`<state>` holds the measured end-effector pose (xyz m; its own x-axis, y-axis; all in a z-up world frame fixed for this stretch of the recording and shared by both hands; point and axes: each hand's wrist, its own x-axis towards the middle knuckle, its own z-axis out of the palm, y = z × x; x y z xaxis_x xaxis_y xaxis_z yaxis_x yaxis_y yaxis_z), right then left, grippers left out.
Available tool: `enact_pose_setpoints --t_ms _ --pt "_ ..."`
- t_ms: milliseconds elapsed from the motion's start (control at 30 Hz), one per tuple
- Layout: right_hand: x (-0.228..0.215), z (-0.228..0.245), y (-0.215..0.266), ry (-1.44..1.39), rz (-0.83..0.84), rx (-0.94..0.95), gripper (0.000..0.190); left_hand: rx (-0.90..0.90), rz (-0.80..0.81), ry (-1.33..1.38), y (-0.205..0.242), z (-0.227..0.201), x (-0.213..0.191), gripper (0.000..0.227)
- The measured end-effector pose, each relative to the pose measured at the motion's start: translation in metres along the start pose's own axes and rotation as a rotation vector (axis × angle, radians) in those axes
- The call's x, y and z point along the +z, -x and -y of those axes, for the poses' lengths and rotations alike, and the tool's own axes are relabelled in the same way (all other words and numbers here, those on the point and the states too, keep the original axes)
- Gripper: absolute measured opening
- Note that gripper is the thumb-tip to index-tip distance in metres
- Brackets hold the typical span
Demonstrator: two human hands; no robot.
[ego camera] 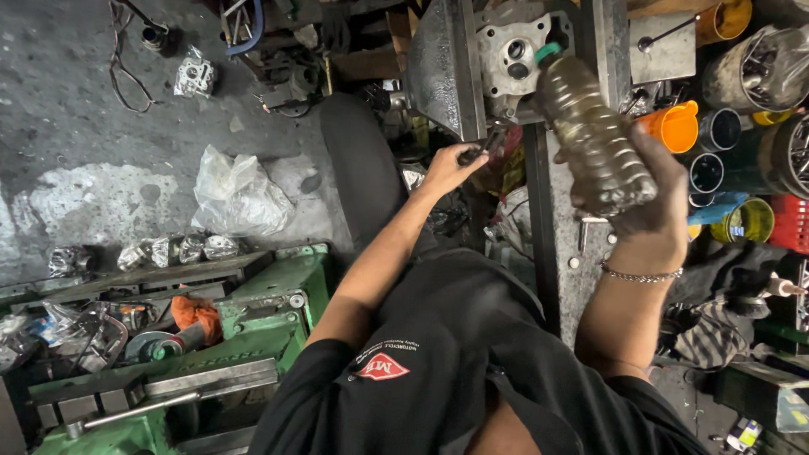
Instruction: The person pours liquid from a plastic bottle onto a metal engine part clamped in a vise, then repeatedly scrubs and wipes the surface with a cloth. The person continues to rub and wipe the part, occasionally adjusting the cloth, and finishes by wiping their hands.
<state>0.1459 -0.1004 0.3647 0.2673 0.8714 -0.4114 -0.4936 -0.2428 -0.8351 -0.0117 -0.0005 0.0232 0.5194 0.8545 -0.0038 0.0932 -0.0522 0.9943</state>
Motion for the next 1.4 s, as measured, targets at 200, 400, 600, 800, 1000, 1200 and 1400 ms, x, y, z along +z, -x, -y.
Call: enact_pose_setpoints --t_ms 200,400,600,800,1000,1200,1400 --pt "-0.004 -0.012 -0.014 -0.120 0.079 0.160 0.050 0.003 0.013 -0.023 -0.003 -0.002 0.001 0.037" --pt "-0.019 -0.009 -0.007 -0.306 0.281 0.061 0.053 0.033 0.012 -0.013 -0.004 0.004 0.005 0.035" --pt "-0.021 -0.018 -0.013 -0.425 0.490 0.128 0.051 -0.054 0.039 -0.057 -0.004 0.005 0.006 0.040" --pt "-0.023 -0.020 -0.012 -0.291 0.375 -0.066 0.038 -0.004 -0.025 -0.032 -0.002 0.010 0.006 0.043" --pt "-0.014 -0.006 0.000 -0.316 0.236 -0.113 0.048 0.016 -0.004 -0.012 -0.005 0.014 0.009 0.042" --pt "0.003 -0.009 -0.007 -0.489 0.352 0.115 0.051 -0.003 0.008 -0.040 -0.005 0.013 0.008 0.041" --pt "-0.006 -0.026 -0.008 -0.368 0.323 0.050 0.052 -0.050 0.022 -0.062 -0.005 0.009 0.006 0.044"
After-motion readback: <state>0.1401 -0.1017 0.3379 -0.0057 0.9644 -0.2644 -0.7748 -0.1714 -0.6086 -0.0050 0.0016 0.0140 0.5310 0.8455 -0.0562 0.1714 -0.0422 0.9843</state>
